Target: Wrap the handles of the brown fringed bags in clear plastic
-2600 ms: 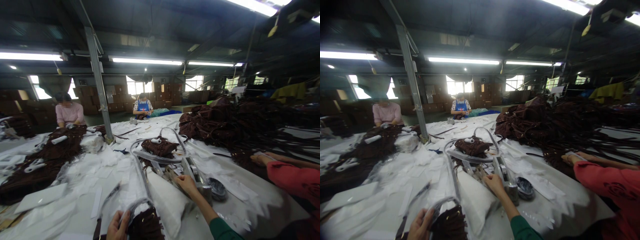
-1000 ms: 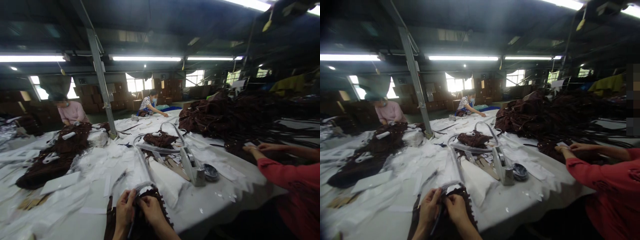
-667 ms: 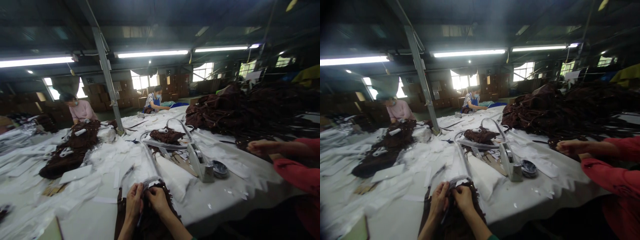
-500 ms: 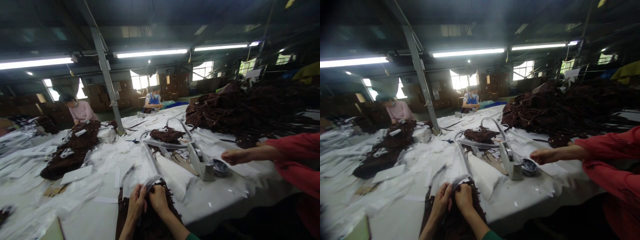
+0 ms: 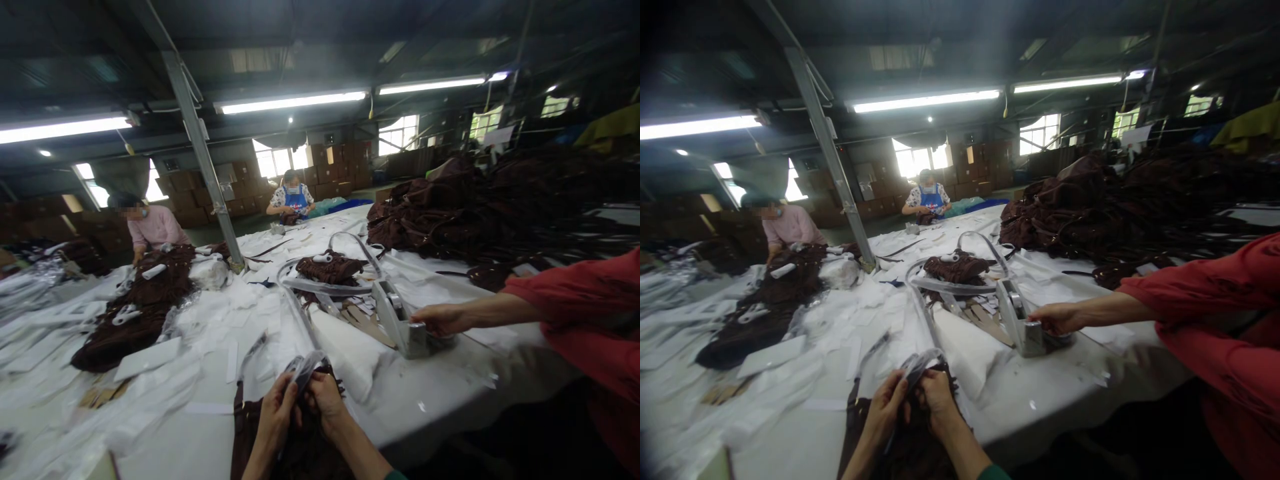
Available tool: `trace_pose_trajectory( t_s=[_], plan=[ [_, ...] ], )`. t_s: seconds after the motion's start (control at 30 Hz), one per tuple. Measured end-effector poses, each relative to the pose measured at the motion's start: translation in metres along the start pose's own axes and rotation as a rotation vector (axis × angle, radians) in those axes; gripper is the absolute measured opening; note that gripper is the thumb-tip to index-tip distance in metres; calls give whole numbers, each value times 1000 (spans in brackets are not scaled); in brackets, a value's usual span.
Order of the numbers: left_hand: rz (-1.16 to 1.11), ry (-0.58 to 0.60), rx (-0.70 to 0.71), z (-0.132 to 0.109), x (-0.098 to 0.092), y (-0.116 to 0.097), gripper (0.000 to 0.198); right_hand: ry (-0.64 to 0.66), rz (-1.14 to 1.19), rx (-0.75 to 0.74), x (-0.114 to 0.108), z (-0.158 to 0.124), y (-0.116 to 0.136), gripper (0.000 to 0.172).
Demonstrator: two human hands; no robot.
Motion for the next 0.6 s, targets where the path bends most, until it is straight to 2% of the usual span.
trace_pose_trajectory(
  t_s=[0.1,0.37,0.5,0.6],
  plan=[
    [35,-19,11,-4,3,0,57,-3,78,23,-2,0,-4,18],
    [100,-147,135,-15,18,-6,51,124,253,127,-12,-10,2,24],
    [25,-183,105,-12,16,-2,60,187,270,147,-12,-13,3,23],
    [2,-155,77,-11,10,5,55,228,191,95,-9,-13,0,25]
  ],
)
Point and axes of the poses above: each hand's wrist, its own z-axis towards the middle knuckle, its own x-axis out of the palm, y = z × x, the point moved 2 cm from there along z, towards the middle knuckle, and after that the axes turned 9 degrees about -y, right-handed, at the moved point
